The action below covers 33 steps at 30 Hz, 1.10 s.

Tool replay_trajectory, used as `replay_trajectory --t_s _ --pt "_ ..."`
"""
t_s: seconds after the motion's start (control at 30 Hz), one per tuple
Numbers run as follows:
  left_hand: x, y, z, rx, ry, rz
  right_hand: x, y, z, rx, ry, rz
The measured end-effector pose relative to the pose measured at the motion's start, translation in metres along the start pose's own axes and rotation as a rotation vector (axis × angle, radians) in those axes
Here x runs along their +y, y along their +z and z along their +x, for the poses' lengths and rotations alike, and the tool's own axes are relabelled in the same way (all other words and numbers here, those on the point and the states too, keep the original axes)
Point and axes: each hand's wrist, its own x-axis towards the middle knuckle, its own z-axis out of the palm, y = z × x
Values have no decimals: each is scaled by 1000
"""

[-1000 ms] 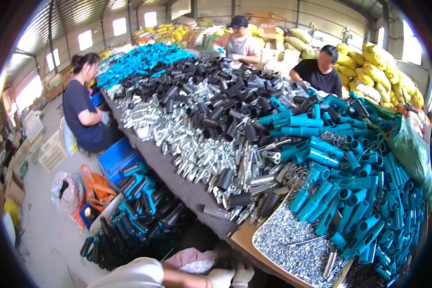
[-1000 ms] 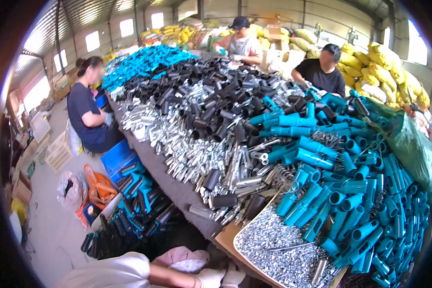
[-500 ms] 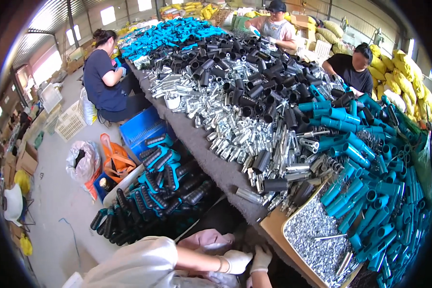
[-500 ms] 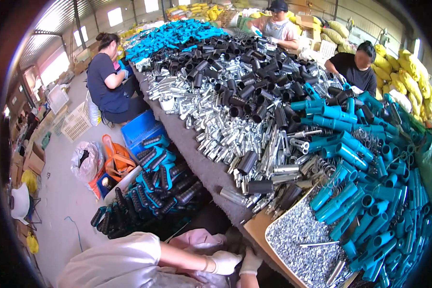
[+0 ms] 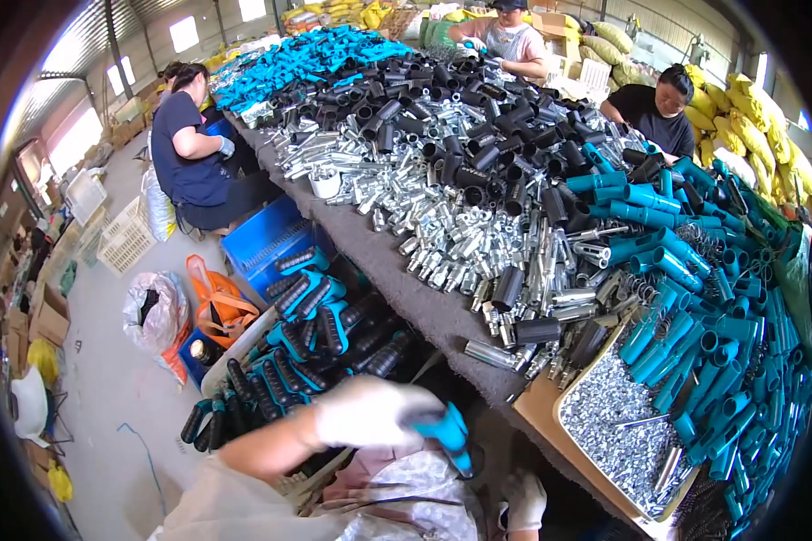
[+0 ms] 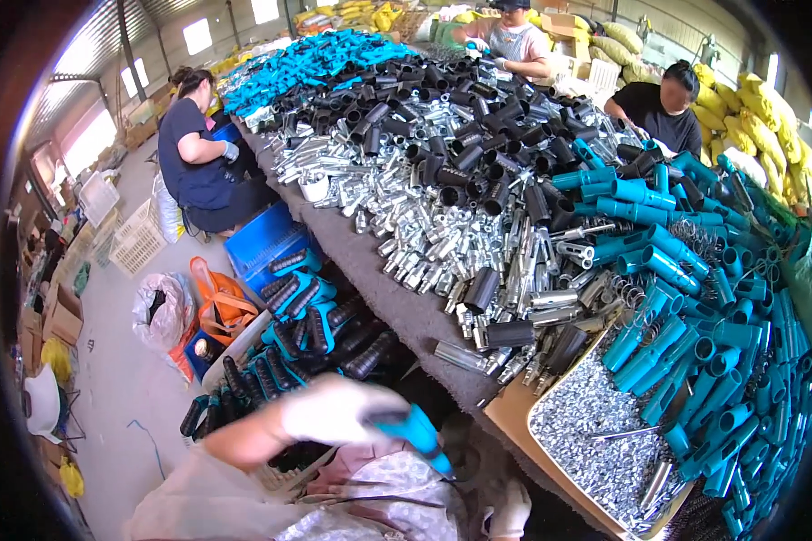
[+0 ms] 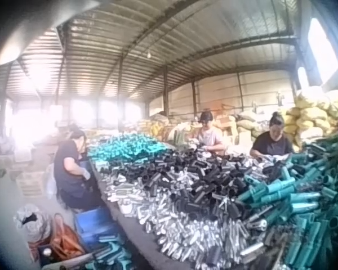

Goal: Assembling plastic tool handles with metal components and internal springs.

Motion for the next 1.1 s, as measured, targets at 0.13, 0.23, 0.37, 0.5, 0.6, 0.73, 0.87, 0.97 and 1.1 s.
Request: replay_trajectory --t_s 0.13,0.23,0.37,0.5,0.6,0.73,0.87,0.97,1.1 --pt "-16 -116 -88 629 -278 -28 14 -28 -13 126 63 319" --pt "-35 -148 -115 949 -213 211 -3 26 -21 174 18 200" --pt "-102 -156 -58 1012 -180 538 27 45 -16 90 -176 -93" --pt "-188 -163 -17 719 -488 654 0 93 -38 155 17 -100" --pt "-290 -145 1 578 -550 847 2 94 -42 169 -114 -390" --pt "-300 -151 14 552 -598 713 -11 107 -50 97 -182 -644" --pt "-260 -159 24 381 -475 805 -54 145 -67 -104 -149 -798" --pt "-284 -133 14 571 -545 755 -88 173 -75 -303 -346 -882" --pt "-268 -132 -9 370 -749 643 -184 221 -80 -565 -737 -988"
